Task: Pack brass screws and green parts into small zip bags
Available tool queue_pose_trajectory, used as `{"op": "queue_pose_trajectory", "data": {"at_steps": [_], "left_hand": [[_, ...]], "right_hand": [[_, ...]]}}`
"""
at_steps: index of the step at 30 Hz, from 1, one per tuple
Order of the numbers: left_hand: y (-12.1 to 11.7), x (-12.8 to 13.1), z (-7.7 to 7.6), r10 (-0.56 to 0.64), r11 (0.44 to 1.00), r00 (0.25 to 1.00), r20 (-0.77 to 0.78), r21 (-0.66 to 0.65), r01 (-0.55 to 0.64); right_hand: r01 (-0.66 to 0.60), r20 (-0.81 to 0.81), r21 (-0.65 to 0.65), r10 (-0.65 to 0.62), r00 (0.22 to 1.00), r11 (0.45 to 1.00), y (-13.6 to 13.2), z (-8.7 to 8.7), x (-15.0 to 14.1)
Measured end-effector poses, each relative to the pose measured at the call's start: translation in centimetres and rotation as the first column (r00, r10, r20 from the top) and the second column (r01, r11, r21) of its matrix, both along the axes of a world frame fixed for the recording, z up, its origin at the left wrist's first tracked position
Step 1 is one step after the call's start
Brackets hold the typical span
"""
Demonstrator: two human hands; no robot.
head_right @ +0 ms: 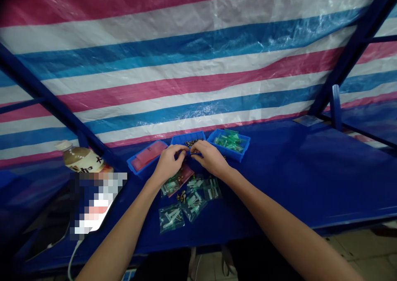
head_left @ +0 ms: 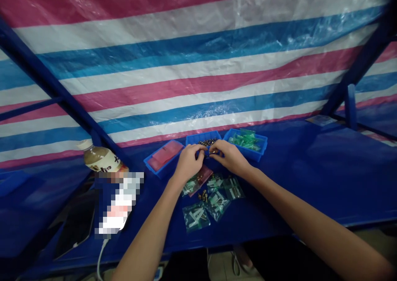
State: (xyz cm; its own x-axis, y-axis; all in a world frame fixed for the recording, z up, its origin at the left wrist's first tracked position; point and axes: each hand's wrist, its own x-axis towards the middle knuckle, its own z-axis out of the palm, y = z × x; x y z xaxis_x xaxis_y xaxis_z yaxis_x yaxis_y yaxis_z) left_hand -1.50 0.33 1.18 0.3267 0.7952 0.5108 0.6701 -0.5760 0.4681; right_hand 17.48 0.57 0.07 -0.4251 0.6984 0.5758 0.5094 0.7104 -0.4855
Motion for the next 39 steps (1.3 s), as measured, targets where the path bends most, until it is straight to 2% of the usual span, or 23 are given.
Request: {"op": "queue_pose_trajectory", "data": {"at_steps": [6, 9, 13, 17, 25, 31, 39], "left_hand": [[0.0, 0.3, 0.0, -0.07, 0.987, 0.996, 0.052, -0.142, 0.077], [0.4, 0.0, -0.3, -0.069, 0.979, 0.991, 0.111, -0.185, 0.089], [0.6, 0.0, -0.6, 0.016, 0.989, 0.983, 0.183, -0.145, 0.011], [0.3, 0.3, -0.4, 0.014, 0.996, 0.976, 0.219, -0.085, 0.005], [-0.5, 0.8, 0.2, -0.043, 0.999, 0.991, 0.128, 0.024, 0.04], [-1.0, 1.0, 0.3, -0.039, 0.999, 0.995, 0.09, 0.01, 0.038], [-0.5, 0.6, -0.2, -0.064, 0.997, 0.994, 0.086, -0.033, 0.067]], "right_hand": [[-0.011, -0.075, 0.0, 0.011, 0.997, 1.0, 0.0, -0.1, -0.2], [-0.001, -0.1, -0.051, -0.004, 0.995, 0.999, 0.0, 0.0, -0.4], [0.057, -0.148, -0.143, -0.079, 0.986, 0.988, -0.3, 0.4, -0.7], [0.103, -0.166, -0.197, -0.137, 0.977, 0.975, -0.6, 0.7, -0.9], [-0.038, -0.279, -0.331, -0.06, 0.958, 0.943, 0.1, 0.4, -0.3], [-0.204, -0.354, -0.406, 0.053, 0.934, 0.891, 0.1, 0.9, -0.1], [-0.251, -0.377, -0.39, 0.095, 0.921, 0.886, 0.6, 0.5, 0.2]]}}
